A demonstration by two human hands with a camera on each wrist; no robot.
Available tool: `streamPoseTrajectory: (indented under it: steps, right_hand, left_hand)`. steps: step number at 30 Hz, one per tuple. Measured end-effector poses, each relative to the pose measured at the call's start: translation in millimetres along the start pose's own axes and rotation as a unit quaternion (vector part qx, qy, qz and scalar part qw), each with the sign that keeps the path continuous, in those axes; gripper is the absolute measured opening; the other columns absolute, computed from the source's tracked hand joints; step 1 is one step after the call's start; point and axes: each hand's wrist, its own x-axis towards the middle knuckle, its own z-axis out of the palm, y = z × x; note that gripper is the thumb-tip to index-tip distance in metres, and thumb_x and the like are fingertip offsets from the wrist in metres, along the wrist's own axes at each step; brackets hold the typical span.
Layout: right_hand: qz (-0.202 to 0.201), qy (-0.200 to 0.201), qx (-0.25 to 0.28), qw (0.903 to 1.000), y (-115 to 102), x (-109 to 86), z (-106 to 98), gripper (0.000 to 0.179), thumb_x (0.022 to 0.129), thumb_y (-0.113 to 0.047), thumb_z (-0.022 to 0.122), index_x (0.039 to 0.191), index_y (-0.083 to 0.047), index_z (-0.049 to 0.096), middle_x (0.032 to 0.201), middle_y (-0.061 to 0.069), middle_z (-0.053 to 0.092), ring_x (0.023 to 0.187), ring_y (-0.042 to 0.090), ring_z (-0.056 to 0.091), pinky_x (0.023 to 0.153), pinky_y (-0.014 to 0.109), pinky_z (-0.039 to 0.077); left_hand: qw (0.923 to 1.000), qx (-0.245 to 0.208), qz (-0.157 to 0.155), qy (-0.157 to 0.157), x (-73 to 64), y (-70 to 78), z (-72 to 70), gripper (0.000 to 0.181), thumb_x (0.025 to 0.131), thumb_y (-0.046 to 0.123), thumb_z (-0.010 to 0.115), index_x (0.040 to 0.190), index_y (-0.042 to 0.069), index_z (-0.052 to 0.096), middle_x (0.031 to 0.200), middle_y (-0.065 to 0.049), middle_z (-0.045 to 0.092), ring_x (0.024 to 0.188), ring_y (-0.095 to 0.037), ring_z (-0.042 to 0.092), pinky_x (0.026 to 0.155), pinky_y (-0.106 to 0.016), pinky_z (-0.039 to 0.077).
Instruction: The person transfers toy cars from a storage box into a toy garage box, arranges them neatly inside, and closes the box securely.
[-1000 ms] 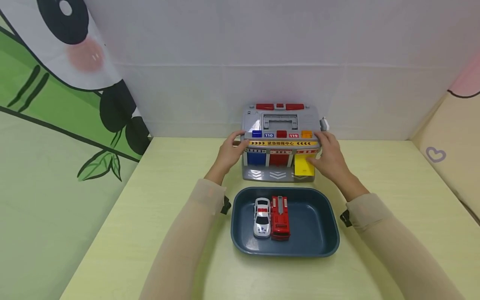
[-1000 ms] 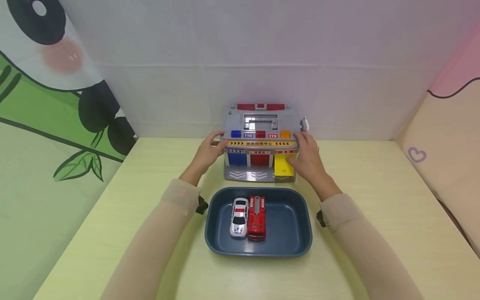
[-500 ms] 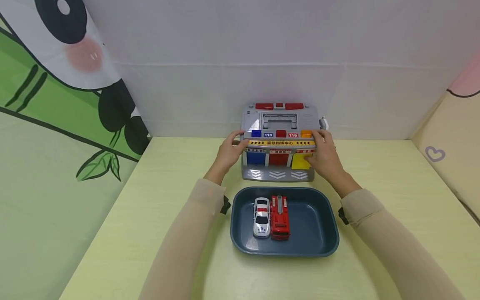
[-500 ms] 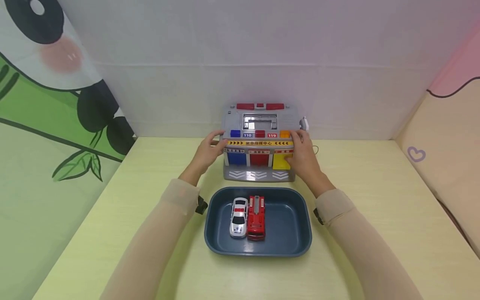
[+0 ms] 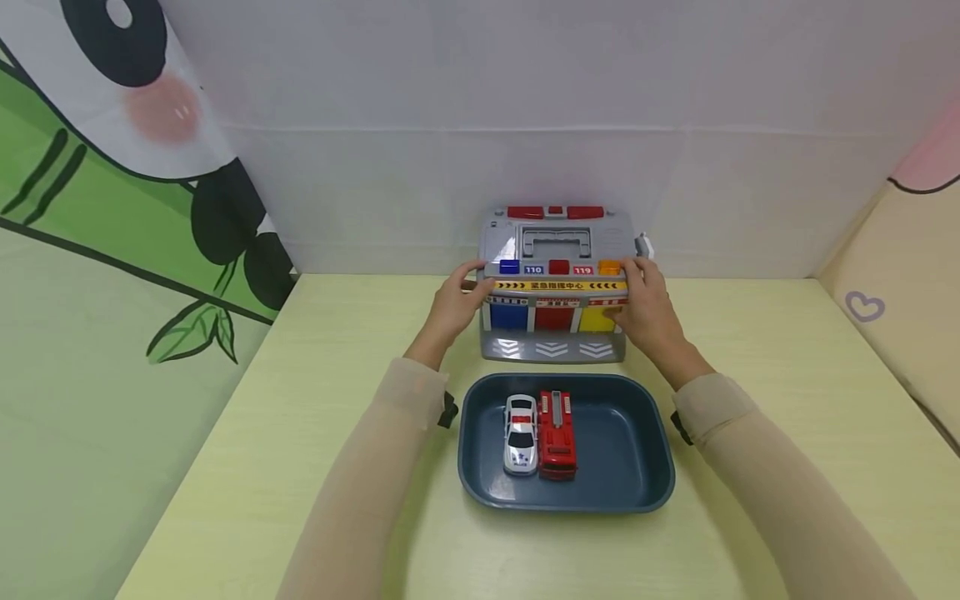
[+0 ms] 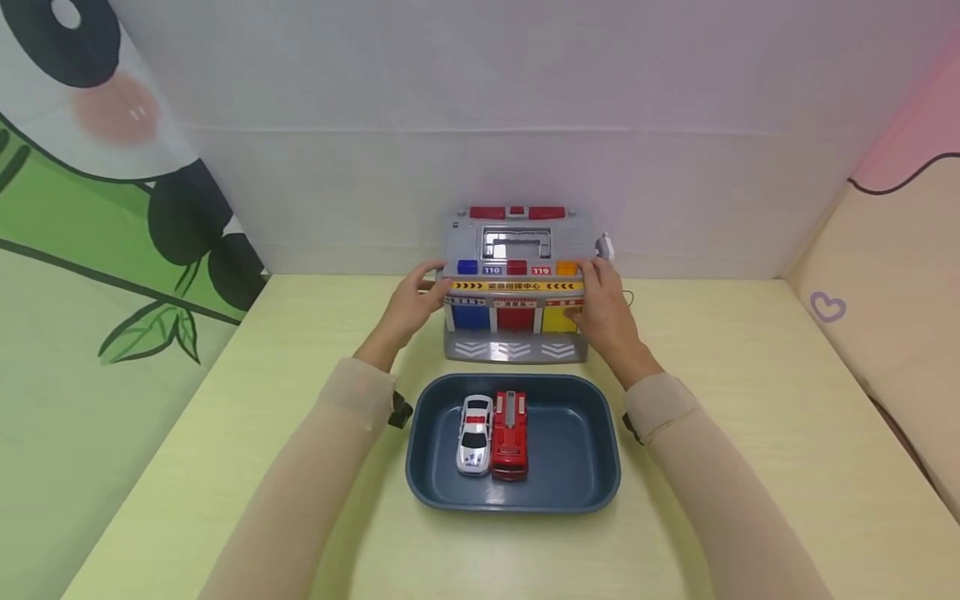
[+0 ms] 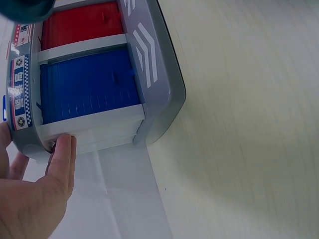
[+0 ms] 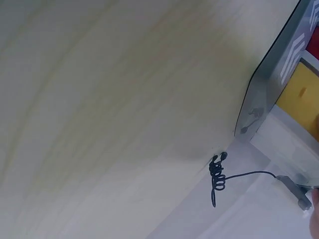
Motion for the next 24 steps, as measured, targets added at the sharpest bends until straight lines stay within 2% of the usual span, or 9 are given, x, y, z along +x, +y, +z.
streamPoseTrajectory:
  steps: [7, 17, 24]
  right_hand:
    - [-0.008, 0.012, -0.004, 0.9999, -1.6, -1.8, 2.1, 0.081, 0.072, 0.006, 0.083, 0.138, 0.002, 0.036, 0.137, 0.025, 0.031, 0.123, 0.041, 0.034, 0.099, 0.052, 0.04]
    - [0.01, -0.011, 0.003, 0.9999, -2.5, -3.8, -3.4, 0.084, 0.074, 0.003, 0.083, 0.141, 0.003, 0.032, 0.139, 0.025, 0.025, 0.123, 0.042, 0.032, 0.098, 0.053, 0.041]
    - [0.01, -0.026, -0.003, 0.9996, -12.2, 0.3, -8.7, 0.095, 0.071, -0.015, 0.09, 0.142, 0.005, 0.032, 0.14, 0.026, 0.026, 0.123, 0.041, 0.031, 0.097, 0.052, 0.042]
  left_hand:
    - [1.0, -0.002, -0.001, 0.0, -1.4, -2.1, 0.1, 0.047, 0.099, 0.033, 0.059, 0.143, 0.019, 0.047, 0.119, -0.014, 0.057, 0.104, -0.029, 0.06, 0.088, -0.04, 0.05]
    - [1.0, -0.001, 0.008, -0.003, -2.3, -0.7, 1.3, 0.048, 0.099, 0.033, 0.059, 0.144, 0.02, 0.047, 0.12, -0.015, 0.056, 0.106, -0.033, 0.06, 0.088, -0.042, 0.049]
    - [1.0, 0.004, 0.005, 0.0, -1.1, -0.7, 0.2, 0.048, 0.099, 0.034, 0.058, 0.143, 0.02, 0.047, 0.12, -0.015, 0.057, 0.105, -0.031, 0.06, 0.088, -0.041, 0.049]
